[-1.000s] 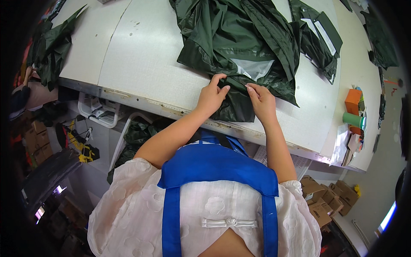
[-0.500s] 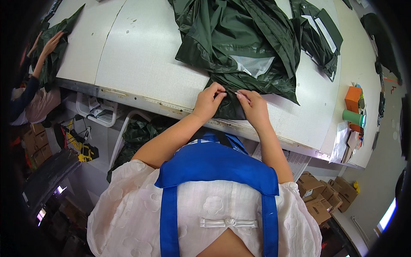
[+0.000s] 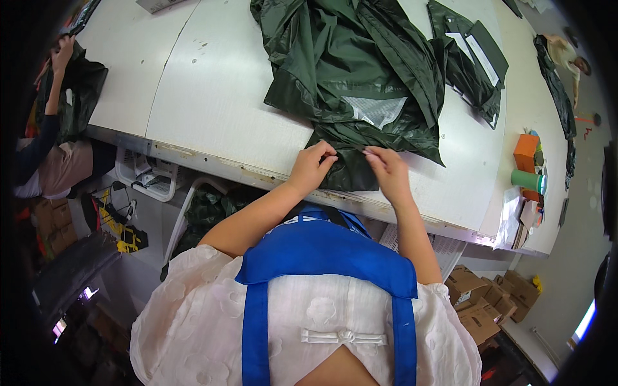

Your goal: The person folds a large green fabric item on a white table, aligning edges and smoothing the material. They use a small pink tool to cut a tag or thread, then fold the item into a compact rectangle and place it into a clear plastic bag. The person repeats the process with a second green fabric item.

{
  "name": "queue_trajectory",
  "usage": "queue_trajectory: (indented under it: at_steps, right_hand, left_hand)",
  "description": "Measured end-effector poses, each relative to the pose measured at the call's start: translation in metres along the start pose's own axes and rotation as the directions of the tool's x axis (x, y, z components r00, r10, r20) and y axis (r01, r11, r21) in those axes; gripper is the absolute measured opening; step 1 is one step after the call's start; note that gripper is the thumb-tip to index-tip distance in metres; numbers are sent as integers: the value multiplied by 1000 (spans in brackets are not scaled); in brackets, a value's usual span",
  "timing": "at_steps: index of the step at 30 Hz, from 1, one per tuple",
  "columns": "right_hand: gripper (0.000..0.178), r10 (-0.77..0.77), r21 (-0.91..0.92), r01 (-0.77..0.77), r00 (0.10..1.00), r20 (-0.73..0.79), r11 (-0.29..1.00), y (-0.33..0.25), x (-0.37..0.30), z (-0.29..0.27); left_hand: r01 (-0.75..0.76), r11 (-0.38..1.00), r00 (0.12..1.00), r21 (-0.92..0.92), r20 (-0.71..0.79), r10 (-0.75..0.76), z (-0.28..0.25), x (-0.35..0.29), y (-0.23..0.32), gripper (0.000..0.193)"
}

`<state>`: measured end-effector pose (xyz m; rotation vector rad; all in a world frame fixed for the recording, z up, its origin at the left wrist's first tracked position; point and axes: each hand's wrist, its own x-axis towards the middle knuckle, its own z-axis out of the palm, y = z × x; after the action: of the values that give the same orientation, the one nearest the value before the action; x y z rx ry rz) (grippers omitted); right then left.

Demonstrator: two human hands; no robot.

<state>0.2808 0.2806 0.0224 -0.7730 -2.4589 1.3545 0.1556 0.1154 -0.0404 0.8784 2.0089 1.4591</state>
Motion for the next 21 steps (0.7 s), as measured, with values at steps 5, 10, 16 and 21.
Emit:
queue_trajectory:
  at_steps: [5, 10, 16, 21]
  right_hand:
    - [26, 62, -169, -44, 992, 106, 985, -23, 7, 15]
    - [24, 57, -243, -37, 995, 77, 969, -22, 3, 20]
    - [21, 18, -162, -15, 1000, 16, 987, -20, -2, 21]
    - [20, 84, 41, -78, 980, -178, 996, 4, -17, -10]
  left_hand:
    - [-44, 998, 999, -43, -20, 43, 1, -1, -3, 11]
    - [-98, 995, 995, -16, -31, 97, -1, -2, -1, 11]
    - [-76, 997, 997, -6, -22, 76, -2, -5, 0, 10]
    - [-82, 997, 997, 3, -4, 82, -2, -7, -1, 11]
